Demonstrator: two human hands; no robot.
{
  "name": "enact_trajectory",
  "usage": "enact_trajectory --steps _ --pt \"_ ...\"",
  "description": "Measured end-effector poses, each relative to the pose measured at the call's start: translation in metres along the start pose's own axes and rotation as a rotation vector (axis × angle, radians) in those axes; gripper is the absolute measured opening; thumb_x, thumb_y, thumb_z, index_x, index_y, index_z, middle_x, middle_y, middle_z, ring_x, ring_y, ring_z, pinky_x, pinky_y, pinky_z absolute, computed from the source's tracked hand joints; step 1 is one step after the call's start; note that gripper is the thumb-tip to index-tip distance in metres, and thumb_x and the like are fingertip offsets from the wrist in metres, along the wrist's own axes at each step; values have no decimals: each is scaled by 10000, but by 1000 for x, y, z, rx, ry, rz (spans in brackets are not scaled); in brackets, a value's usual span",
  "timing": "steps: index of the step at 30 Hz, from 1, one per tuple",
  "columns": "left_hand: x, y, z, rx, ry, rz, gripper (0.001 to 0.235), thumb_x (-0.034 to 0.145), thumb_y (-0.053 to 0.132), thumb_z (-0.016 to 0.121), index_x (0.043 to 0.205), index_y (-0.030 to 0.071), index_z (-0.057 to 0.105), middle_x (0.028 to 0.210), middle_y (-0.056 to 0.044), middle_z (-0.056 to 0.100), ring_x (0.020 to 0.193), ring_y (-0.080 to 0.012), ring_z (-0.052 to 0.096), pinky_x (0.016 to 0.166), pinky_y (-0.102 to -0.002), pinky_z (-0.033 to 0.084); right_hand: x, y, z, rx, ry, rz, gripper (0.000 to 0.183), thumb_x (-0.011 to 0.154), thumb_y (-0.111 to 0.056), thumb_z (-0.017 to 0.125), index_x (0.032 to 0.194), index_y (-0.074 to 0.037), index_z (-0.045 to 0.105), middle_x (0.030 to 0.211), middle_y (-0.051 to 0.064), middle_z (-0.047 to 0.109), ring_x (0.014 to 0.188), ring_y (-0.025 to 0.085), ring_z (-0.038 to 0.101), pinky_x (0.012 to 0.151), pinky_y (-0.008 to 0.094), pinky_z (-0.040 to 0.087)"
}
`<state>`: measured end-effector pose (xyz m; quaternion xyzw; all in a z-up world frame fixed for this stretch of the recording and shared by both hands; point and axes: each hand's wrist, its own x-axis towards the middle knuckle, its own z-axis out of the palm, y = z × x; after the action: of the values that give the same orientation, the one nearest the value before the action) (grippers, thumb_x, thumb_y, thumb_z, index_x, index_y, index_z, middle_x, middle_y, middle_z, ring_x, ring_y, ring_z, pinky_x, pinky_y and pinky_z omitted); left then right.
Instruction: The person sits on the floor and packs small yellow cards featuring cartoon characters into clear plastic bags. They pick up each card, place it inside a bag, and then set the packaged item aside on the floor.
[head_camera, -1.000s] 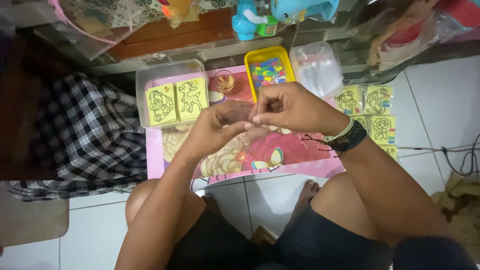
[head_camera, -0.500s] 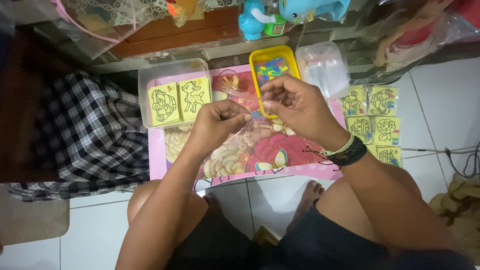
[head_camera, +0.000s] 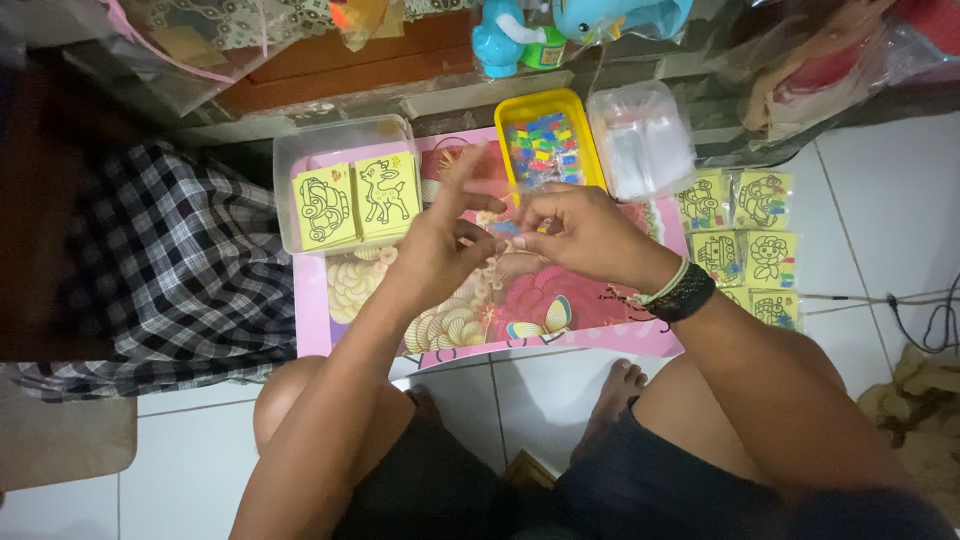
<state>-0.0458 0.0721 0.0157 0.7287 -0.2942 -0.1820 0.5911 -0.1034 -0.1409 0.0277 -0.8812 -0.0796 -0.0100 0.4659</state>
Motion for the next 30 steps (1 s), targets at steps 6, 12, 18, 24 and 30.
enact_trajectory --steps 6,12,18,24,30 --pt "6 -32 11 206 -217 -12 637 921 -25 671 1483 238 530 1172 -223 692 904 -368 774 682 -397 665 -6 16 -5 -80 -153 16 24 851 -81 764 841 -63 776 805 183 651 809 393 686 736 465 519" --pt "11 -43 12 243 -212 -82 242 870 28 734 1096 102 692 1018 -182 750 869 -354 781 677 -417 654 -11 21 -7 -45 -218 88 54 860 -63 740 840 -82 786 894 185 706 891 400 719 808 463 536" --pt "15 -51 14 408 -234 29 117 845 53 746 935 99 688 870 -139 764 852 -358 768 707 -455 618 -11 23 -16 -23 -222 119 55 874 -101 756 871 -110 810 866 134 689 879 321 708 824 428 529" --pt "14 -63 -2 483 -169 78 126 847 28 736 929 113 692 849 -116 768 850 -326 766 729 -432 602 -7 14 -24 7 -151 89 72 901 -110 759 859 -52 770 909 147 721 922 304 708 842 425 523" --pt "-7 -67 -42 495 -85 56 170 828 -39 743 934 90 711 862 -139 761 878 -366 757 772 -437 588 8 45 -31 20 -16 156 115 975 -111 703 1036 -54 781 929 138 717 897 280 677 868 417 507"
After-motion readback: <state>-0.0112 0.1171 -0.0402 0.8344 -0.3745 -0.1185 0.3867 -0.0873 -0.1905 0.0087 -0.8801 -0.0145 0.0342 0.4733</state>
